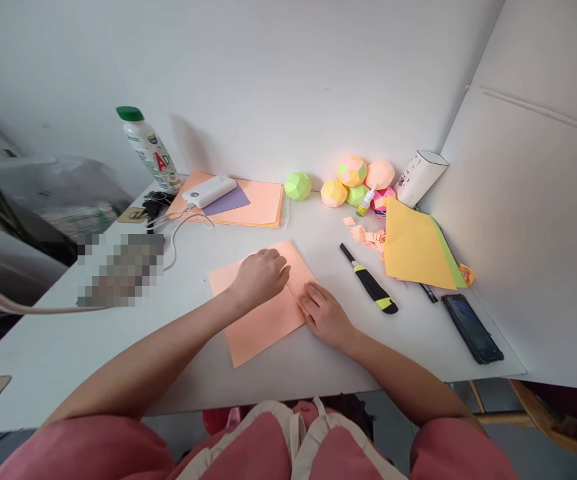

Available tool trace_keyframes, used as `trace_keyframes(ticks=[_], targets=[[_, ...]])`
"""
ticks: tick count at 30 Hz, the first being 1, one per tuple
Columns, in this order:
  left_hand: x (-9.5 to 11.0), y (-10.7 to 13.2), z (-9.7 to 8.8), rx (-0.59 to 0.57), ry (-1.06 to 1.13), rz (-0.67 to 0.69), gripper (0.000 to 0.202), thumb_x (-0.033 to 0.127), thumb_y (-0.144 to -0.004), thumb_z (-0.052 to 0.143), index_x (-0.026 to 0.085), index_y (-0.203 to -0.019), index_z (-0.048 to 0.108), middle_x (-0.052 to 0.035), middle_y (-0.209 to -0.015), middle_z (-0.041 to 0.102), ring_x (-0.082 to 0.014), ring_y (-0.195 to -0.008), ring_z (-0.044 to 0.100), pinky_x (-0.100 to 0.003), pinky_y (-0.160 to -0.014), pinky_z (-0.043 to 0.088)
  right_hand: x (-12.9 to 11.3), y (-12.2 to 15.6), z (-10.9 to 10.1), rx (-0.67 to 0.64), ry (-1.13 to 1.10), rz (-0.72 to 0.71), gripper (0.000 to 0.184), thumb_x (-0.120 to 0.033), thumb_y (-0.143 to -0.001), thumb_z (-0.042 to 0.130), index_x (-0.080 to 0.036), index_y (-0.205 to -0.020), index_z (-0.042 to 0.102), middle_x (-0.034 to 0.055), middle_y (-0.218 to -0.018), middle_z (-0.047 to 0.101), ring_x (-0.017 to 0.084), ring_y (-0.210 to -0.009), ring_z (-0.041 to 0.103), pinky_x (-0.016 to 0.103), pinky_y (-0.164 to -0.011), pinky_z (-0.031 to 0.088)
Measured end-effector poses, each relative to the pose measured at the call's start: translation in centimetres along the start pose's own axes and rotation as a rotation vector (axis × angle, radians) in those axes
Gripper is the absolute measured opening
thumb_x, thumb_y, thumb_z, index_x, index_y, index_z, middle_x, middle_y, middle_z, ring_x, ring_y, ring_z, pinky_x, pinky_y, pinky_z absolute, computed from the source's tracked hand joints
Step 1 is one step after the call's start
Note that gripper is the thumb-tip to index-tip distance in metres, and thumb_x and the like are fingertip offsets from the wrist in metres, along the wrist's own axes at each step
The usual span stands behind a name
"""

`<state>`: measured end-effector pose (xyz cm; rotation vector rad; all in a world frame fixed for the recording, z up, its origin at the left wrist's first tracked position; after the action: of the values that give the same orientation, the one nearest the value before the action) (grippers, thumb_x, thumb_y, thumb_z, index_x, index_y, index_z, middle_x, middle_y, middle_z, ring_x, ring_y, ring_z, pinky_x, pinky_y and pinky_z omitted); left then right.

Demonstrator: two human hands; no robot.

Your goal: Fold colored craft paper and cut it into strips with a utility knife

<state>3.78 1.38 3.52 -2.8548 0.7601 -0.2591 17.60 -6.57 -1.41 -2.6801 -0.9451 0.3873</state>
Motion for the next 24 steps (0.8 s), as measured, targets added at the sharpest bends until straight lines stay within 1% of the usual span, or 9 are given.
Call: trace_keyframes(ticks=[2,4,6,9,12,15,18,21,24], targets=[[1.4,-1.1,1.7,-0.002,-0.014,0.068,0.034,0.032,-0.093,0.04,0.014,-0.102,0.067,-0.0163,-0.119,0.063,-0.0305,-0.113,0.057,-0.041,-0.086,0.048,0.0,0.2,0.1,-0.014,-0.032,0.014,0.031,-0.016,-0.092,0.043,-0.01,-0.114,0.063,0.0198,-0.129,0.056,0.029,-0.131,0.045,0.045,-0.107,0.044],[1.6,-1.6,4.4,-0.089,-0.006,0.044,0.045,0.041,-0.094,0.038,0.014,-0.124,0.059,-0.0172,-0.142,0.048,-0.0346,-0.134,0.039,-0.047,-0.101,0.04,-0.2,0.3,0.1,-0.041,-0.067,0.012,0.03,-0.021,-0.092,0.046,-0.011,-0.115,0.063,0.0197,-0.132,0.055,0.029,-0.133,0.042,0.047,-0.107,0.042],[1.1,-1.3,7.1,-0.204,0.008,-0.001,0.057,0.049,-0.093,0.038,0.012,-0.135,0.05,-0.0195,-0.148,0.042,-0.0387,-0.138,0.034,-0.053,-0.105,0.033,-0.3,0.4,0.0,-0.063,-0.098,-0.004,0.033,-0.031,-0.092,0.049,-0.011,-0.116,0.063,0.0206,-0.135,0.052,0.03,-0.133,0.041,0.048,-0.108,0.041],[0.2,-0.6,9.0,-0.26,0.019,-0.008,0.064,0.049,-0.094,0.032,0.01,-0.144,0.038,-0.0207,-0.154,0.029,-0.0379,-0.144,0.022,-0.054,-0.111,0.022,0.1,0.1,-0.1,-0.074,-0.137,0.005,0.046,-0.042,-0.093,0.047,-0.01,-0.123,0.059,0.02,-0.137,0.052,0.029,-0.133,0.041,0.048,-0.11,0.04],[-0.6,-0.9,8.9,-0.3,0.029,0.004,0.064,0.049,-0.093,0.033,0.01,-0.144,0.038,-0.0199,-0.156,0.026,-0.0369,-0.144,0.02,-0.053,-0.111,0.022,1.2,-0.7,0.8,-0.154,-0.104,0.034,0.056,-0.041,-0.095,0.042,-0.004,-0.136,0.047,0.0217,-0.145,0.044,0.029,-0.14,0.033,0.048,-0.114,0.033],[-0.6,-2.1,7.8,-0.289,0.035,0.005,0.053,0.045,-0.088,0.043,0.014,-0.13,0.052,-0.0183,-0.148,0.04,-0.0361,-0.136,0.036,-0.05,-0.104,0.033,2.0,-1.4,2.2,-0.292,-0.036,0.062,0.066,-0.044,-0.095,0.04,-0.001,-0.145,0.033,0.0224,-0.155,0.026,0.031,-0.146,0.019,0.05,-0.118,0.024],[0.0,-3.0,7.2,-0.217,0.02,-0.058,0.041,0.035,-0.089,0.04,0.012,-0.118,0.058,-0.0201,-0.136,0.05,-0.0356,-0.124,0.046,-0.05,-0.097,0.038,2.0,-1.3,2.8,-0.364,-0.006,0.087,0.07,-0.046,-0.096,0.037,0.0,-0.148,0.027,0.0216,-0.157,0.018,0.031,-0.147,0.012,0.05,-0.12,0.019],[0.8,-2.9,7.1,-0.114,0.006,-0.117,0.044,0.033,-0.093,0.033,0.007,-0.12,0.055,-0.0243,-0.138,0.046,-0.0366,-0.13,0.04,-0.052,-0.103,0.032,1.6,-0.4,2.4,-0.373,0.019,0.098,0.073,-0.049,-0.096,0.04,0.0,-0.148,0.027,0.0221,-0.157,0.018,0.032,-0.147,0.013,0.049,-0.119,0.019],[1.2,-2.4,7.4,-0.032,0.021,-0.091,0.048,0.037,-0.093,0.035,0.007,-0.126,0.053,-0.0222,-0.145,0.041,-0.0339,-0.137,0.033,-0.049,-0.111,0.024,1.1,1.1,1.5,-0.379,0.051,0.089,0.074,-0.051,-0.095,0.04,0.0,-0.147,0.03,0.0228,-0.156,0.021,0.033,-0.146,0.015,0.051,-0.118,0.021]])
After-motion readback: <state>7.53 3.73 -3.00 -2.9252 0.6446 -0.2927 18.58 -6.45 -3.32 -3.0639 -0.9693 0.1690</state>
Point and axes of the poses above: each hand's wrist, its own y-axis away from the middle knuckle, its own z-axis out of the palm, x = y × z, the point moved 6 cm from there along -y, towards the middle knuckle
